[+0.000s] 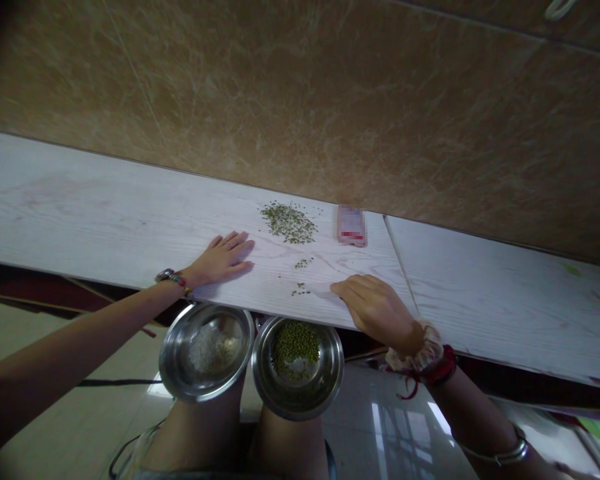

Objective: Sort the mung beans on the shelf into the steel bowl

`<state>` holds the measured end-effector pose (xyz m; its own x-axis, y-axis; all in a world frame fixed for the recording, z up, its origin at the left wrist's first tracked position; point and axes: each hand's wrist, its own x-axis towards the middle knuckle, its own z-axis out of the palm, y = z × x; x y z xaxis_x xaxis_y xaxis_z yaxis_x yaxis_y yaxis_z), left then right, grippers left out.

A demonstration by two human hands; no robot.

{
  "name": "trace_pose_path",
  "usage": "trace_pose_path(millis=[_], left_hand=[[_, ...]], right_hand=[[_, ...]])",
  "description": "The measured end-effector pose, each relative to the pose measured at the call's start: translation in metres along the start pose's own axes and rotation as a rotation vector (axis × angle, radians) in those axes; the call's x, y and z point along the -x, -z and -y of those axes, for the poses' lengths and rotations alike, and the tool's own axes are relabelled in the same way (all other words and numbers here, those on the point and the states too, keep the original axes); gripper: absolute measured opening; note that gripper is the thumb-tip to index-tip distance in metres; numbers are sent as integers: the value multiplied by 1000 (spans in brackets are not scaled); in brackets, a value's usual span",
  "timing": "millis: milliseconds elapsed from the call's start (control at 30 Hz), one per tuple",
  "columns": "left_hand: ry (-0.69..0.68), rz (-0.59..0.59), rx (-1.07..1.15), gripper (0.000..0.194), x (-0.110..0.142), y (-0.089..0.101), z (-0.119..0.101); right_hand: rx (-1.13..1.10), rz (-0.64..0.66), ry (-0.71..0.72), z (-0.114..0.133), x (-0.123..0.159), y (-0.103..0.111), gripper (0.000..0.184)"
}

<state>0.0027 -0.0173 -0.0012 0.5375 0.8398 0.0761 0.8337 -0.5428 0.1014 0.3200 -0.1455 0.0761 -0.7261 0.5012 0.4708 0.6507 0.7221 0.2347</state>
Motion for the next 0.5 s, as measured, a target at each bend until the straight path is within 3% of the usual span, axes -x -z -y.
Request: trace_pose_path(millis=[500], left_hand=[[-5, -28, -29, 53, 0, -1, -1]], right_hand=[[-1, 18, 25, 3, -5, 2, 23]])
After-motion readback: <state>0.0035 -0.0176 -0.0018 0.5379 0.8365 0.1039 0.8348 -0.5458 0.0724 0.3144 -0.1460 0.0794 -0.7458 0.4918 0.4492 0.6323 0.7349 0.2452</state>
